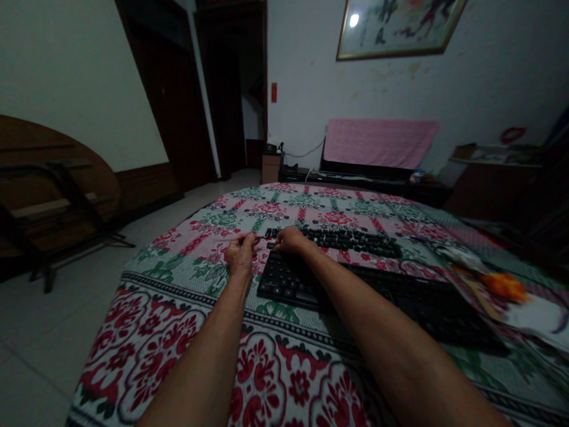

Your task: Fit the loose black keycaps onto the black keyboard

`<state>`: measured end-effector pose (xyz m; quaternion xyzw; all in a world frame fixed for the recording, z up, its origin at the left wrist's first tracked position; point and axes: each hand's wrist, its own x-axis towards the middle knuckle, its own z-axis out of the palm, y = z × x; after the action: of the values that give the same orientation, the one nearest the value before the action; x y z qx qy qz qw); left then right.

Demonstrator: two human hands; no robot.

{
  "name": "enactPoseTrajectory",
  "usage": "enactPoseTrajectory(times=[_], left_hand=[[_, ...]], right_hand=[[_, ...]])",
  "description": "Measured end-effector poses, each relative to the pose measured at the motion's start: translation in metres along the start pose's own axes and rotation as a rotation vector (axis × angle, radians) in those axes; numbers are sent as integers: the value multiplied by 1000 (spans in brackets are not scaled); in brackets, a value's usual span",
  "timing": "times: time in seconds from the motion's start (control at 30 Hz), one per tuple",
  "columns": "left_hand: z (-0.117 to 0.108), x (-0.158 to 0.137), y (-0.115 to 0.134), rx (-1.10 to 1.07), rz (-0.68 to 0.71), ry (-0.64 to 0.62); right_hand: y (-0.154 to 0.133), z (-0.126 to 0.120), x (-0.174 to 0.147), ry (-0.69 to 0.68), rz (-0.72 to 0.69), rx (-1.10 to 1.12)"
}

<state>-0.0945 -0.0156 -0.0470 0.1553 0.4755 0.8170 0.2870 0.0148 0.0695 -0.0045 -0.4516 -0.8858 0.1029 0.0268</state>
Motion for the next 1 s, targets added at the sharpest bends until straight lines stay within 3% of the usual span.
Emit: enactPoseTrajectory(times=[0.17,0.4,1.0], left_hand=[[0,2,1,-17,14,10],[-3,9,0,-5,83,117],[-3,10,0,33,78,110]], right_hand=[[-1,0,-1,-4,-26,-20],[-11,3,0,7,-64,-10],[-12,0,7,-35,-96,23]])
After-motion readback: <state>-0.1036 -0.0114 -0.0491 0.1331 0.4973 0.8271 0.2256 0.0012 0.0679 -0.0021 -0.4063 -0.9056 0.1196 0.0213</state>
